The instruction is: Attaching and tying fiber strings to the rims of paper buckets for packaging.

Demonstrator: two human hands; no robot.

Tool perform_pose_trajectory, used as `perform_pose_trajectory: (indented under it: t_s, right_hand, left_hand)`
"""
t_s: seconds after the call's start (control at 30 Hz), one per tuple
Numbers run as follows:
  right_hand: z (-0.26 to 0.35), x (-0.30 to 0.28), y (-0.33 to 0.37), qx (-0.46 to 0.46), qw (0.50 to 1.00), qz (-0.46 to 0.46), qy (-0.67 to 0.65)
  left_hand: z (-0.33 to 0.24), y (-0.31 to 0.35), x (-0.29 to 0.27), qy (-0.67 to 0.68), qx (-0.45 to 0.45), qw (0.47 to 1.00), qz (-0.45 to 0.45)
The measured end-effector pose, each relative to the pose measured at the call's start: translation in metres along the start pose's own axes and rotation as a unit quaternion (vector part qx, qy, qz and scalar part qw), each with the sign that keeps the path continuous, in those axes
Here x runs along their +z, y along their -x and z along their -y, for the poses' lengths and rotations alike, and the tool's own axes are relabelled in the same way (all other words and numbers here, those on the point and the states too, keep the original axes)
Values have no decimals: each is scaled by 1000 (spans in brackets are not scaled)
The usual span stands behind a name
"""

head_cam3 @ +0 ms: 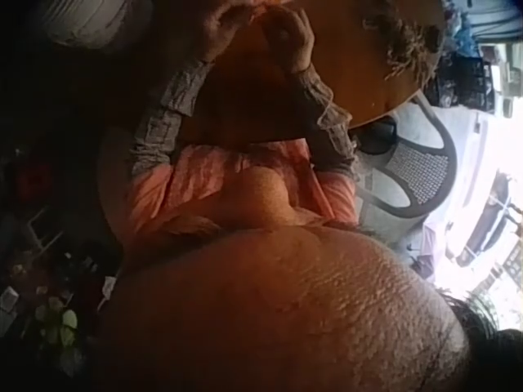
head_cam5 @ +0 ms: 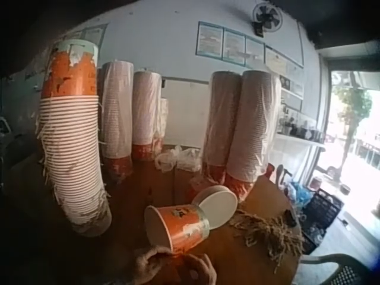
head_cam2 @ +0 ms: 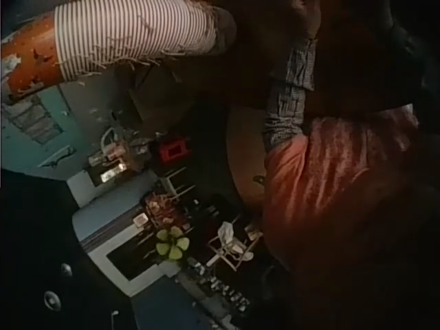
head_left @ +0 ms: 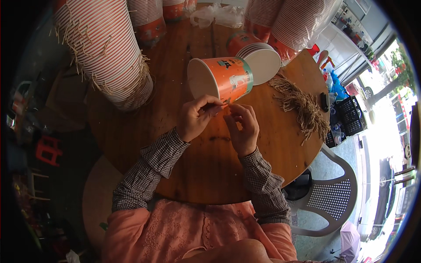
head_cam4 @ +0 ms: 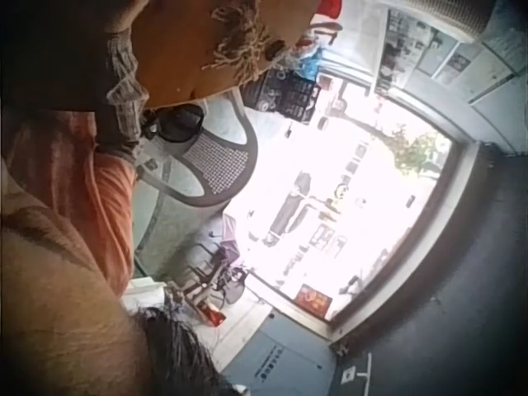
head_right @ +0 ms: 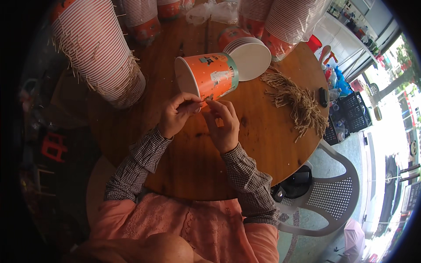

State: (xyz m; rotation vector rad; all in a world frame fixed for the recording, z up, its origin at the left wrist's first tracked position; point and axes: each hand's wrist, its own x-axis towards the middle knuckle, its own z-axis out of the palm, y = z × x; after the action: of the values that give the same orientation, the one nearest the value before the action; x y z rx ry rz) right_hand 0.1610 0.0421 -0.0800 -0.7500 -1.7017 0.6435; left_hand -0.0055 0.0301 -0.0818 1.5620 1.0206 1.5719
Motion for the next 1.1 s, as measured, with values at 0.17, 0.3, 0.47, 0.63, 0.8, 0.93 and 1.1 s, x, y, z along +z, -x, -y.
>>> perform_pose_trajectory:
  t_s: [0.17,0.3,0.47,0.63,0.8,0.93,1.1]
  right_hand:
    - [-5,-3,-2,78,992,9,-102]
    - [0,-2,-4,121,970,21,-211]
    - [3,-3,-6,47,993,68,-83]
    - [12,-3,-16,-54,994,95,23]
    - [11,-2,-18,-49,984,152,78]
    - [33,6,-28,44,987,154,28]
    - [32,8,-37,119,987,80,69]
  left_hand:
    - [-12,0,-2,-52,54,996,51]
    - [-17,0,-4,-85,69,992,57]
    - [-20,-1,-6,-98,89,988,74]
    - [-27,-3,-15,-27,1,993,117]
    - [-36,-2,-20,-114,29,983,141]
    - [-42,2,-21,-285,155,943,77]
    - [-57,-13,-23,-258,264,919,-138]
